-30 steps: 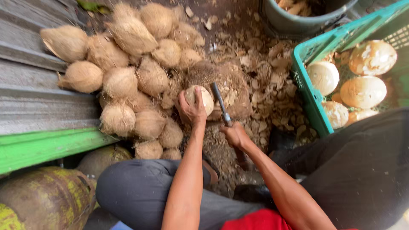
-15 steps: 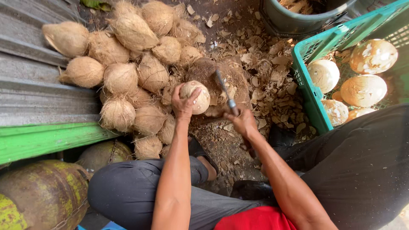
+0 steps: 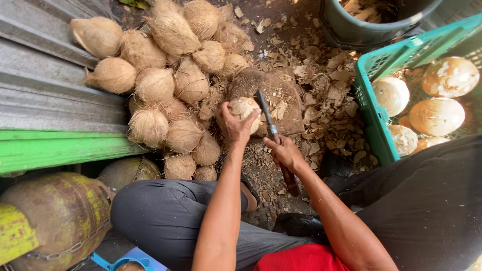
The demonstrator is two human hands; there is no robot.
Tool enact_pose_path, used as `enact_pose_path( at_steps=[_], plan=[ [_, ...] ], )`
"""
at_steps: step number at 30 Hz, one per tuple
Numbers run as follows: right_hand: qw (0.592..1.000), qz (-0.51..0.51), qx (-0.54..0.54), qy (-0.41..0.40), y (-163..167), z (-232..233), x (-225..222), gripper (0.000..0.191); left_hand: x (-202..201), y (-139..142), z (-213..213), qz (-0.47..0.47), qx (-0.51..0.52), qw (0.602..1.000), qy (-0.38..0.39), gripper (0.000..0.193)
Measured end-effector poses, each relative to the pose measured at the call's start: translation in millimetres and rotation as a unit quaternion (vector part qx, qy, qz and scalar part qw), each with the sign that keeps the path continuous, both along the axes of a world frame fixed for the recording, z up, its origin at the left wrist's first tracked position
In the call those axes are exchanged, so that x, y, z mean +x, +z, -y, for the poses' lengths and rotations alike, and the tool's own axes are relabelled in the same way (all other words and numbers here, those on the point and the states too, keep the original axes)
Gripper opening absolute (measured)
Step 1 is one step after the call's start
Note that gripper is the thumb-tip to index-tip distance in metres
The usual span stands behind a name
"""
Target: The person uses a curved knife to peel the husk off a coconut while sitting on the ground. The peeled coconut is placed into a green crate nearby.
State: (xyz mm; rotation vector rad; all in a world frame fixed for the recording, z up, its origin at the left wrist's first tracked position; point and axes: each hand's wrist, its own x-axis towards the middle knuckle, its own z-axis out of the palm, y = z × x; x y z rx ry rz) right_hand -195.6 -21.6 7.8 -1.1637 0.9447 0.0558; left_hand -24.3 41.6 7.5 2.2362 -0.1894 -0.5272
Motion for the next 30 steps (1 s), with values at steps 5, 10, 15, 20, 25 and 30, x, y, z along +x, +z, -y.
enact_pose_path(
  at_steps=[5,10,15,20,25,30],
  plan=[
    [0.995,0.019,0.080,-0.049,-6.5,-2.9,0.1,0.027,-13.3,-10.9,4.5,0.074,-0.028,0.997,0.007,0.101],
    [0.990,0.012,0.107,-0.085,-8.3,-3.6,2.2,0.025,-12.0,-19.9,12.2,0.060,-0.032,0.997,0.036,0.100],
    [0.985,0.020,0.136,-0.102,-16.2,-1.4,-2.4,0.025,-19.8,-21.9,22.7,0.129,0.018,0.988,0.080,0.073],
    [0.985,0.000,0.137,-0.105,-23.7,1.5,-5.1,0.021,-28.5,-24.1,29.4,0.161,-0.008,0.981,0.111,0.065],
    [0.992,0.001,0.087,-0.092,-31.1,-6.2,-3.9,0.019,-29.5,-26.0,31.0,0.209,-0.002,0.970,0.124,0.063],
    [0.996,-0.002,0.015,-0.086,-42.2,-15.7,-1.8,0.027,-30.1,-26.9,36.5,0.177,0.002,0.974,0.143,0.066]
  ],
)
